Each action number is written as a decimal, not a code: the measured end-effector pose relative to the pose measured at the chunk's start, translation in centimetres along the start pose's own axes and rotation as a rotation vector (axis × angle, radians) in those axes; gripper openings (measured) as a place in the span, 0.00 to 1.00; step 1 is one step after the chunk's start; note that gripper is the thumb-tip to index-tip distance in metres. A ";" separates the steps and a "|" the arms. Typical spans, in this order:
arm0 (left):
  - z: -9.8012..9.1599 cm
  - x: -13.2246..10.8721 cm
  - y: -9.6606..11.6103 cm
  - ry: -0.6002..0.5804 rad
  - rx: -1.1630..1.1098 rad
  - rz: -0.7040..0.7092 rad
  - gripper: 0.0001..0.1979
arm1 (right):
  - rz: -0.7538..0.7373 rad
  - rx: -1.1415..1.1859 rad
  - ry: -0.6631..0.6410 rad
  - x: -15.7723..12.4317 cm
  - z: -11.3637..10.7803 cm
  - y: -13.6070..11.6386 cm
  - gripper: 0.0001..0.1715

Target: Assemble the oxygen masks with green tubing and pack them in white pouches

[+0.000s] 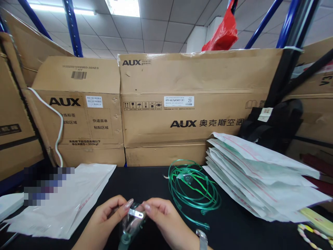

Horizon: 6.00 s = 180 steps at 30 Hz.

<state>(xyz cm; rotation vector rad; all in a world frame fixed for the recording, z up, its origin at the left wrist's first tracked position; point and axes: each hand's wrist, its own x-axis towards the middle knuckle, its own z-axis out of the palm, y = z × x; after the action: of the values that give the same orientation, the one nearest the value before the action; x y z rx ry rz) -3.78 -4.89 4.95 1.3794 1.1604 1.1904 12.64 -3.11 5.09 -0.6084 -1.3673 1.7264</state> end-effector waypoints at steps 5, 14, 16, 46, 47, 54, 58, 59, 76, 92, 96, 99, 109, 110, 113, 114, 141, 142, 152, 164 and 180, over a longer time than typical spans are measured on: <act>-0.1 0.1 0.4 -0.007 -0.085 -0.034 0.18 | -0.013 0.030 -0.025 -0.1 0.5 -0.7 0.20; 0.2 0.0 -0.2 0.030 -0.120 -0.033 0.18 | 0.032 0.057 0.038 0.0 -0.4 0.2 0.12; 0.2 0.0 -0.3 0.027 -0.115 -0.026 0.18 | 0.024 0.057 0.034 0.1 -0.6 0.4 0.12; 0.3 -1.2 0.5 -0.112 -0.039 0.057 0.17 | 0.017 -0.161 -0.030 -0.2 -0.7 0.1 0.18; 0.3 -1.2 0.4 -0.114 0.002 0.079 0.17 | 0.020 -0.160 -0.030 -0.2 -0.7 0.1 0.18; 0.4 -1.3 0.4 -0.152 0.159 0.192 0.16 | 0.064 -0.116 -0.015 -0.1 -0.5 0.6 0.20; 0.3 -1.1 0.3 -0.168 0.119 0.160 0.17 | 0.078 -0.149 -0.004 -0.3 -0.4 0.3 0.17; 0.2 -1.0 0.3 -0.162 0.101 0.140 0.17 | 0.085 -0.141 -0.022 -0.3 -0.3 0.2 0.16; 0.8 -0.3 -0.8 -0.003 0.222 0.238 0.16 | 0.079 -0.071 -0.079 -0.1 -0.4 0.7 0.13; 1.0 0.1 -1.0 -0.146 -0.568 -0.236 0.18 | 0.100 0.184 -0.055 -0.5 0.4 0.2 0.14; 0.8 0.1 -0.8 -0.167 -0.717 -0.258 0.15 | 0.066 0.242 -0.032 -0.1 0.6 -0.3 0.16; 0.8 0.1 -0.9 -0.204 -0.797 -0.297 0.12 | 0.072 0.261 -0.043 0.1 0.5 0.0 0.17; 0.9 0.4 -2.0 -0.270 -0.873 -0.330 0.10 | 0.112 0.259 0.040 -0.1 0.0 0.7 0.13; 0.9 0.4 -1.9 -0.262 -0.871 -0.330 0.10 | 0.109 0.269 0.043 -0.1 0.1 0.6 0.14; 0.9 0.3 -1.6 -0.254 -0.872 -0.320 0.09 | 0.088 0.294 0.012 0.0 0.2 0.3 0.15; 0.9 0.3 -1.5 -0.255 -0.873 -0.322 0.09 | 0.082 0.296 0.006 0.0 0.2 0.3 0.15; 0.9 0.0 -1.0 -0.177 -0.465 -0.121 0.15 | 0.064 0.228 -0.003 0.0 -0.1 1.0 0.11; 0.8 0.0 -1.1 -0.179 -0.464 -0.114 0.15 | 0.061 0.233 -0.006 0.0 -0.1 1.0 0.11; 1.1 0.0 -1.9 -0.222 -0.449 -0.015 0.14 | 0.088 0.247 0.047 -0.1 -0.8 1.6 0.13; 0.8 0.5 -2.8 -0.145 -0.537 -0.062 0.14 | 0.167 0.394 0.007 0.2 0.0 0.8 0.10; 1.1 0.0 -2.1 -0.076 -0.349 0.079 0.15 | 0.059 0.055 0.122 0.3 -0.4 -0.2 0.14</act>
<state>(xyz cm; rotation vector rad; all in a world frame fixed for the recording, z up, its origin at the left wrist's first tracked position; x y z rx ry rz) -2.81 -4.75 2.72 1.1994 0.8051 1.3141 12.88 -2.59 5.17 -0.7181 -1.2242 1.7382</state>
